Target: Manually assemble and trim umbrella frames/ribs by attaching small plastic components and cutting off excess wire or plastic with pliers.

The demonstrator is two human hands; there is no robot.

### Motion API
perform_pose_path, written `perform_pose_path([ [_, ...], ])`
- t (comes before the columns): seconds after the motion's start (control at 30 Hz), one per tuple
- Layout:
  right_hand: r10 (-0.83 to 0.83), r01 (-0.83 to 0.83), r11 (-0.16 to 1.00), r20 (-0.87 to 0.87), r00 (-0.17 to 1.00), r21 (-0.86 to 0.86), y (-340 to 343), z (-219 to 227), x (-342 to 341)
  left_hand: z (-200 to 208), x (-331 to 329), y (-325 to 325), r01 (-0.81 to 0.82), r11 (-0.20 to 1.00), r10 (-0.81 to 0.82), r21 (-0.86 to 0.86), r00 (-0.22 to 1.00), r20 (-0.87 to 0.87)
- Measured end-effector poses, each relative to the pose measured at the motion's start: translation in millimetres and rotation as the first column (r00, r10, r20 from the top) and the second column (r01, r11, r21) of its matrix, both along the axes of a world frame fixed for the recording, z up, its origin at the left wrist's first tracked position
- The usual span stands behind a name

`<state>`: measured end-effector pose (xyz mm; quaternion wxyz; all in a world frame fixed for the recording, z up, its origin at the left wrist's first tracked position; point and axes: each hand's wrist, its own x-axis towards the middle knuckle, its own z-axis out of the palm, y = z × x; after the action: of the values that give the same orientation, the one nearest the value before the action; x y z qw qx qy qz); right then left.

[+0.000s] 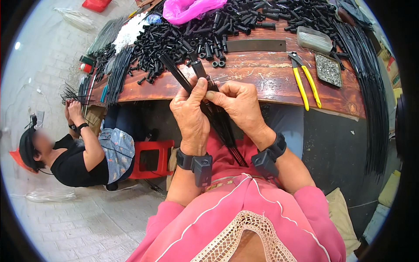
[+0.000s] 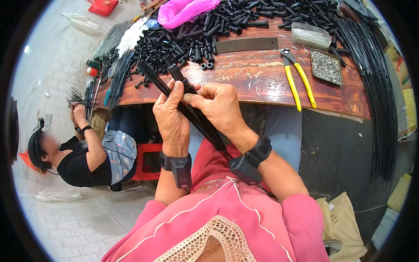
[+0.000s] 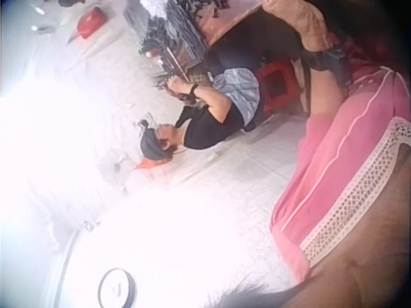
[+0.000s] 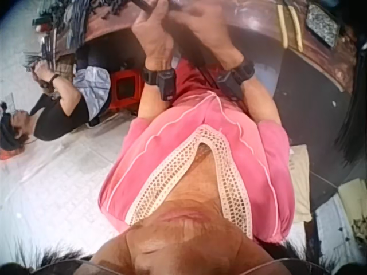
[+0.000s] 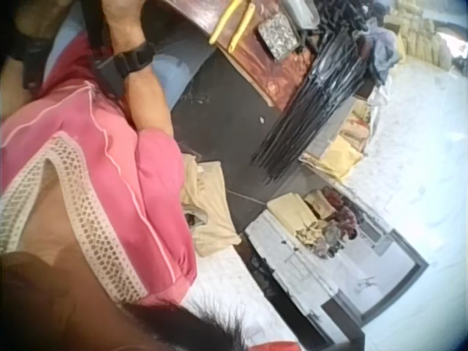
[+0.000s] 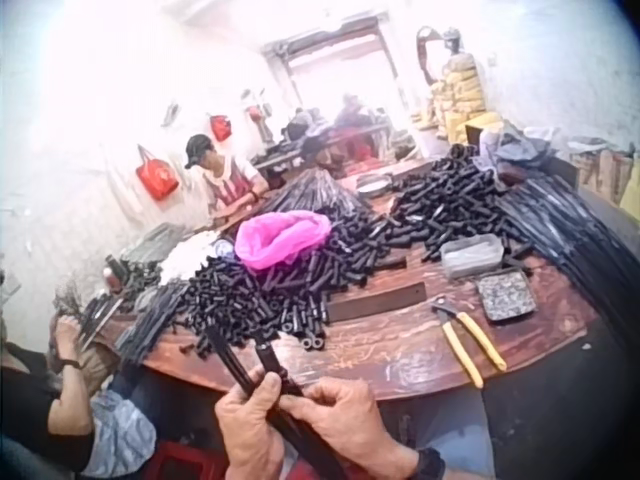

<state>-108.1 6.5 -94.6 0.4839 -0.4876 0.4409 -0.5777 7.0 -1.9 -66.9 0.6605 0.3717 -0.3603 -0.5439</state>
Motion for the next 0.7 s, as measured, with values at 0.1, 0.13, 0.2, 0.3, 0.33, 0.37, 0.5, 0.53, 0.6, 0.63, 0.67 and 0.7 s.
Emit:
perform_pose_path([
  [0.1, 0.073, -0.074, 0.997, 0.300, 0.951, -0.009, -4, 4, 1, 0, 1, 2, 0.030, 0.999, -0.030, -0.022, 1.000, 0.006],
  [0.13, 0.103, -0.110, 0.994, 0.298, 0.949, 0.006, -3, 7, -1, 1, 2, 3, 0.040, 0.999, -0.040, -0.026, 0.999, -0.005],
  [0.2, 0.132, -0.146, 0.989, 0.295, 0.946, 0.024, -2, 5, -5, 2, 4, 3, 0.050, 0.999, -0.050, -0.015, 0.999, 0.018],
  [0.3, 0.207, -0.235, 0.969, 0.271, 0.940, 0.075, -6, 0, -8, 2, 8, 2, 0.069, 0.998, -0.069, 0.001, 0.998, 0.015],
  [0.33, 0.210, -0.238, 0.969, 0.288, 0.934, 0.063, -6, -2, -7, 1, 9, 2, 0.077, 0.997, -0.077, 0.007, 0.997, -0.010],
  [0.37, 0.215, -0.241, 0.969, 0.304, 0.928, 0.050, -7, -4, -7, 0, 10, 3, 0.076, 0.997, -0.076, 0.007, 0.997, -0.011],
  [0.5, 0.228, -0.252, 0.967, 0.323, 0.918, 0.031, -5, -6, -6, -8, 15, 2, 0.051, 0.999, -0.051, -0.014, 0.999, -0.013],
  [0.53, 0.238, -0.261, 0.965, 0.321, 0.917, 0.031, -4, -6, -6, -10, 17, 2, 0.019, 1.000, -0.018, -0.024, 1.000, 0.007],
  [0.6, 0.246, -0.269, 0.963, 0.318, 0.916, 0.030, -3, -6, -6, -5, 16, 6, 0.057, 0.998, -0.058, -0.025, 0.998, -0.012],
  [0.63, 0.243, -0.270, 0.962, 0.320, 0.916, 0.042, -4, -8, -5, -3, 16, 8, 0.096, 0.995, -0.096, -0.025, 0.995, -0.029],
  [0.67, 0.242, -0.272, 0.961, 0.321, 0.916, 0.053, -4, -8, -4, -1, 16, 9, 0.095, 0.995, -0.096, -0.029, 0.995, -0.029],
  [0.7, 0.243, -0.272, 0.961, 0.321, 0.916, 0.050, -3, -6, -4, 0, 15, 11, 0.124, 0.992, -0.125, -0.025, 0.992, -0.033],
])
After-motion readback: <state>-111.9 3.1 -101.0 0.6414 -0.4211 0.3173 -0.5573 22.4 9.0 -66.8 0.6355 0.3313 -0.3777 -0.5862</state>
